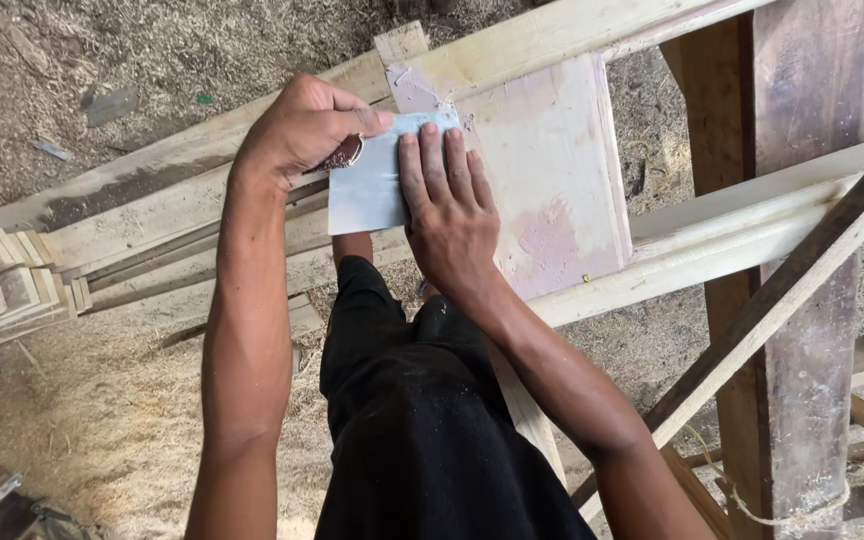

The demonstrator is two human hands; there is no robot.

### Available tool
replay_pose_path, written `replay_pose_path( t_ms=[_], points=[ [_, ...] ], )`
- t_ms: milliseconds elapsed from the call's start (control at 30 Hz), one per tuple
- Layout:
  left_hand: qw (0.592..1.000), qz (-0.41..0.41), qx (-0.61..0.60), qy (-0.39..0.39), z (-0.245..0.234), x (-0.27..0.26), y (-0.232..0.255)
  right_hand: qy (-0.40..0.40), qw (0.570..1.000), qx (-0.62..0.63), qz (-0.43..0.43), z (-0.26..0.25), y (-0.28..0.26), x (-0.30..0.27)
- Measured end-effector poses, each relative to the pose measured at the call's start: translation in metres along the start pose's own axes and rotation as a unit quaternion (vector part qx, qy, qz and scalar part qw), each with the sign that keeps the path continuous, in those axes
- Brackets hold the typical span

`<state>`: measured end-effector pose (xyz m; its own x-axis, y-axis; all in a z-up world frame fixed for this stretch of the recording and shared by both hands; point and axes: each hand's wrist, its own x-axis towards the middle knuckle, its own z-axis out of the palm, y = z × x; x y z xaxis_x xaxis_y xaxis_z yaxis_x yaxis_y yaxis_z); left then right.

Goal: The person sands a wooden frame using a sanding block, moving along the edges and corners to smooth the surface. The person holds the frame with one hand and sands with the other, focusing on different sections of the frame.

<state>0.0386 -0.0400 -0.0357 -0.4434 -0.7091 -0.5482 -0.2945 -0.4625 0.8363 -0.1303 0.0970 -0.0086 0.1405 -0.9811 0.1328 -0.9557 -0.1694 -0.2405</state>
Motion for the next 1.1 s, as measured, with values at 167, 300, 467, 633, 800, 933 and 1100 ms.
replay_pose_path(
  t_ms=[167,300,467,633,800,933,1100],
  points=[
    [0.999,-0.023,0.025,-0.032,-0.015,0.024,0.004,-0.035,0.999,-0.016,0.005,0.006,-0.009,0.008],
    [0.995,0.032,0.071,-0.056,-0.015,0.024,-0.006,-0.006,0.999,-0.014,-0.030,0.002,0.000,0.011],
    [0.994,0.053,0.063,-0.074,-0.019,0.032,-0.011,-0.001,1.000,0.002,-0.029,0.010,-0.008,0.011],
    [0.988,0.068,0.132,-0.040,-0.016,0.028,-0.006,0.004,0.999,0.011,-0.035,0.012,-0.001,0.009],
    [0.985,0.112,0.121,-0.057,-0.014,0.022,-0.005,0.029,0.999,0.024,-0.019,0.015,-0.005,0.000],
    [0.993,0.097,0.067,-0.026,-0.006,0.021,0.000,0.039,0.998,0.055,-0.010,0.015,-0.002,0.009],
    [0.981,0.134,0.139,-0.034,-0.009,0.022,0.000,0.056,0.996,0.066,0.009,0.011,-0.009,0.001]
  ],
)
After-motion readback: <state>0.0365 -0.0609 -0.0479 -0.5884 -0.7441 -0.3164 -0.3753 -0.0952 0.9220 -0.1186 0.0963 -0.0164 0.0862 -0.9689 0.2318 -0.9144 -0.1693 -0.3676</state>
